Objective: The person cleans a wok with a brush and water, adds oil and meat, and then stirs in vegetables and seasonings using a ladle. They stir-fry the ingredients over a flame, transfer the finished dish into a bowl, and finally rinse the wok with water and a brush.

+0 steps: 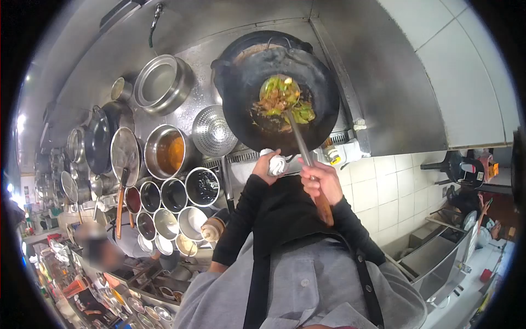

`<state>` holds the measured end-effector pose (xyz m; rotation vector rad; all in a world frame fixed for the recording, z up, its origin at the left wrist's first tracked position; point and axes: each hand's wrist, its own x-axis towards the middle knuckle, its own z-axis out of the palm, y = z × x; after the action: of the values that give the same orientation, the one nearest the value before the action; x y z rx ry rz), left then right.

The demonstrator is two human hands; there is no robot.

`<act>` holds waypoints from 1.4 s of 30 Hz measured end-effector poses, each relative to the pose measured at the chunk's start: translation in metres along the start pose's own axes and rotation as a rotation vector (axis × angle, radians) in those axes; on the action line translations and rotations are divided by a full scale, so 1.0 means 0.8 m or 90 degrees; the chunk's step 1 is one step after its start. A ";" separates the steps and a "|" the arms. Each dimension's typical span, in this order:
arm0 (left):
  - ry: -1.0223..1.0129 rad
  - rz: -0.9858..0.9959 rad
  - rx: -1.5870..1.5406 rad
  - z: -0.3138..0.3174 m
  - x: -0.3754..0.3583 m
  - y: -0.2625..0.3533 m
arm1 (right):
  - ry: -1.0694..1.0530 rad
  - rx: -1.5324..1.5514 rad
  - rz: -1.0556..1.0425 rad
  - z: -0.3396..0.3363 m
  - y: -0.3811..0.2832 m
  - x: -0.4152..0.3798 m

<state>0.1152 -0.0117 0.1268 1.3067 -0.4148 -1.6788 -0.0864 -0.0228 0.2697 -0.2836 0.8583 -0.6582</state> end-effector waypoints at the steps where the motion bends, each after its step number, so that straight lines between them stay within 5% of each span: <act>1: -0.046 0.192 0.291 -0.005 -0.004 0.005 | 0.007 -0.058 -0.026 -0.001 -0.003 -0.012; 2: -0.090 0.388 0.583 -0.007 -0.003 0.010 | 0.011 -0.119 -0.055 -0.003 -0.006 -0.021; 5: -0.057 0.060 -0.066 -0.011 0.006 0.004 | -0.001 -0.243 -0.133 -0.045 0.014 0.005; 7: 0.018 0.306 0.506 -0.006 -0.020 0.017 | -0.009 -0.181 -0.086 -0.025 -0.007 0.006; 10: 0.127 0.347 0.670 -0.020 -0.026 -0.020 | -0.069 0.093 0.044 -0.027 -0.021 -0.002; 12: 0.183 0.422 0.761 -0.014 -0.047 -0.028 | -0.093 0.066 0.049 -0.030 -0.017 -0.025; 14: 0.208 0.288 0.532 0.004 -0.083 -0.026 | -0.115 0.000 0.054 -0.021 -0.020 -0.059; 16: 0.260 0.097 -0.245 0.024 -0.113 -0.028 | -0.161 -0.030 0.075 -0.024 -0.031 -0.089; 19: 0.284 0.117 -0.262 0.055 -0.174 -0.040 | -0.217 -0.052 0.107 -0.036 -0.047 -0.132; 30: 0.474 0.522 -0.453 0.236 -0.423 -0.165 | -0.519 -0.286 0.405 -0.081 -0.102 -0.274; 36: 0.737 0.534 -0.586 0.317 -0.609 -0.259 | -0.579 -0.368 0.698 -0.040 -0.008 -0.336; 38: 0.834 0.615 -0.587 0.319 -0.636 -0.318 | -0.603 -0.393 0.771 -0.032 0.050 -0.352; 42: 1.033 0.581 -0.688 0.291 -0.673 -0.446 | -0.651 -0.522 0.866 -0.009 0.180 -0.390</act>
<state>-0.2588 0.5479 0.2607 0.9279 0.7095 0.2732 -0.1792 0.2879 0.3850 -0.5910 0.1185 1.0972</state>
